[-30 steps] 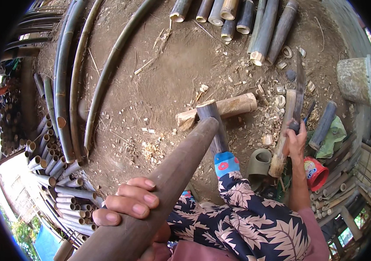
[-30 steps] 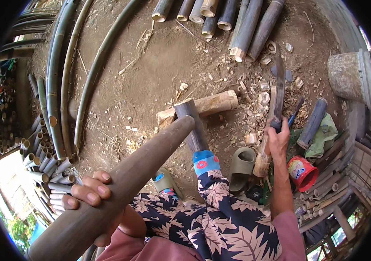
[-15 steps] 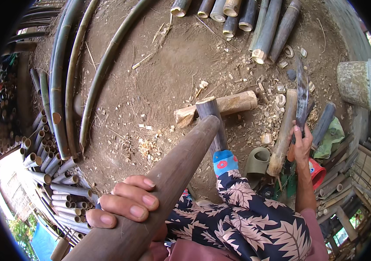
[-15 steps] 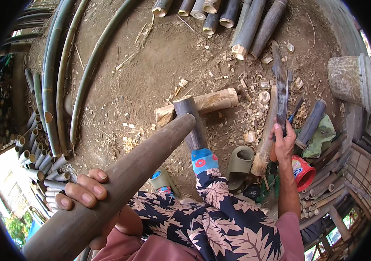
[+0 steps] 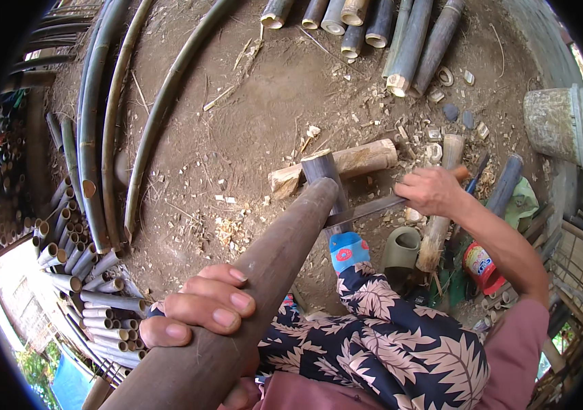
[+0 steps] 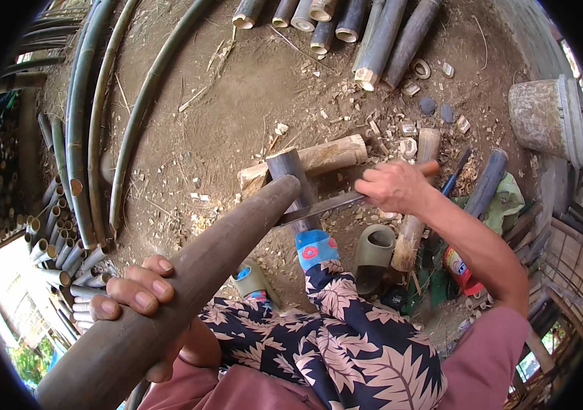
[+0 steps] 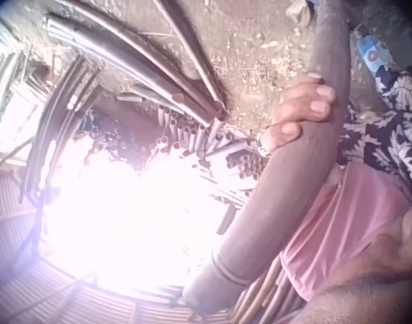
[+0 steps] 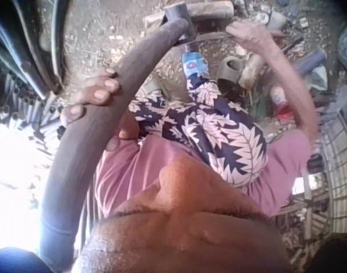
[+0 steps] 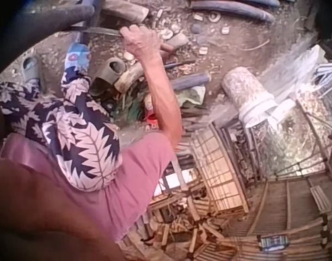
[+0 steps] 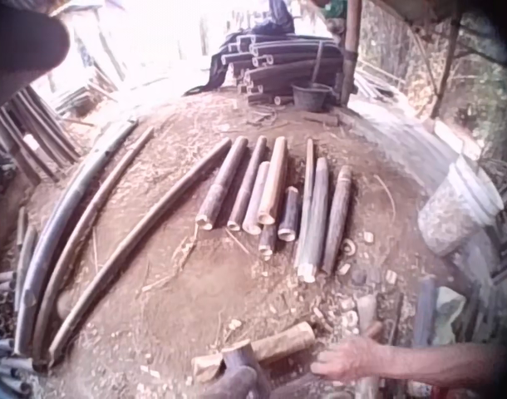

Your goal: The person carves a section of bamboo, first by scraping the outer bark with a machete and then by hollowing out a hole in the side of a shorter segment using a curved carving tool and a wooden mallet.

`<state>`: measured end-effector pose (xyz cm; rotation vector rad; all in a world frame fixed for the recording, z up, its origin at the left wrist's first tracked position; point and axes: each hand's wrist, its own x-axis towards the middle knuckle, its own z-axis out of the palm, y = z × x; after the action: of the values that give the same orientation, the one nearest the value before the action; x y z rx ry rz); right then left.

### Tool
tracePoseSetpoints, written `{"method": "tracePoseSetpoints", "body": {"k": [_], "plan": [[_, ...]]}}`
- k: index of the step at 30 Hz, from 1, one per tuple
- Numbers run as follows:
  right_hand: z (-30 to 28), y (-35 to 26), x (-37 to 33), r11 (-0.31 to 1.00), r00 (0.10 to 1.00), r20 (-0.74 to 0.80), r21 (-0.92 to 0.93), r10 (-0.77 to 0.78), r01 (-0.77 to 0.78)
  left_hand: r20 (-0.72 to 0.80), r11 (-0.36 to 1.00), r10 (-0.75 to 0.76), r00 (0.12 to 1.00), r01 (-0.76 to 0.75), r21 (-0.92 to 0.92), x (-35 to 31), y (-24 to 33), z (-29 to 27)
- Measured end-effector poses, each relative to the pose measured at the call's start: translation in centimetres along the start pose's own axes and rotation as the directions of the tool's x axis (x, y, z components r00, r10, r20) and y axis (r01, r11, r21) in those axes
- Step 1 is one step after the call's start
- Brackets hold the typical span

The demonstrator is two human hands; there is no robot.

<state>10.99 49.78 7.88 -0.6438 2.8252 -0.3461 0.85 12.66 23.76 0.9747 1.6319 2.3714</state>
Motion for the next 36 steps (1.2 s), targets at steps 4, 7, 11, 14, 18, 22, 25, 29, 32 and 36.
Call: {"method": "tracePoseSetpoints", "body": {"k": [4,7,11,14,18,22,25,29,32,36], "plan": [[2.3,3.9,-3.6,0.969,0.947,0.213,-0.111,0.239,-0.22,0.026,0.999,-0.022,0.999,0.022,-0.025,0.1,-1.1,-0.8],[-2.1,7.4,-7.0,0.964,0.955,0.136,-0.069,0.264,-0.257,0.101,0.995,-0.019,0.995,0.029,-0.093,2.3,-0.1,-3.0],[-3.6,3.8,-11.3,0.813,0.828,0.107,0.153,0.551,-0.561,-0.423,0.606,-0.519,0.743,0.669,0.431,7.9,-5.1,-6.6],[-2.6,0.3,-9.4,0.662,0.715,0.078,0.319,0.695,-0.678,-0.399,0.156,-0.564,0.723,0.567,0.809,7.7,-14.3,-11.5],[1.0,-4.3,-2.4,0.378,0.553,0.006,0.724,0.833,-0.577,-0.227,-0.091,-0.504,0.833,0.209,0.974,3.1,-22.8,-19.6],[1.3,-7.5,4.1,0.155,0.349,0.025,0.864,0.937,-0.478,-0.183,0.39,-0.352,0.918,0.321,0.863,2.7,-25.3,-7.1],[-0.5,-10.1,6.7,0.463,0.57,-0.185,0.795,0.8,-0.393,0.081,0.436,-0.9,0.429,0.889,0.137,0.5,-21.2,3.0],[5.1,-6.4,0.2,0.286,0.16,-0.261,0.571,0.952,-0.77,-0.054,0.325,-0.945,0.322,0.918,-0.225,2.5,-19.6,0.8],[13.2,-6.7,-9.6,-0.024,-0.024,-0.001,0.204,1.0,-0.979,-0.031,0.396,-0.914,0.405,0.904,0.161,2.8,-19.7,-6.3],[14.4,-5.6,-12.9,-0.128,-0.022,0.272,0.38,0.962,-0.916,-0.119,0.267,-0.946,0.301,0.934,0.236,1.5,-18.8,-10.0]]}}
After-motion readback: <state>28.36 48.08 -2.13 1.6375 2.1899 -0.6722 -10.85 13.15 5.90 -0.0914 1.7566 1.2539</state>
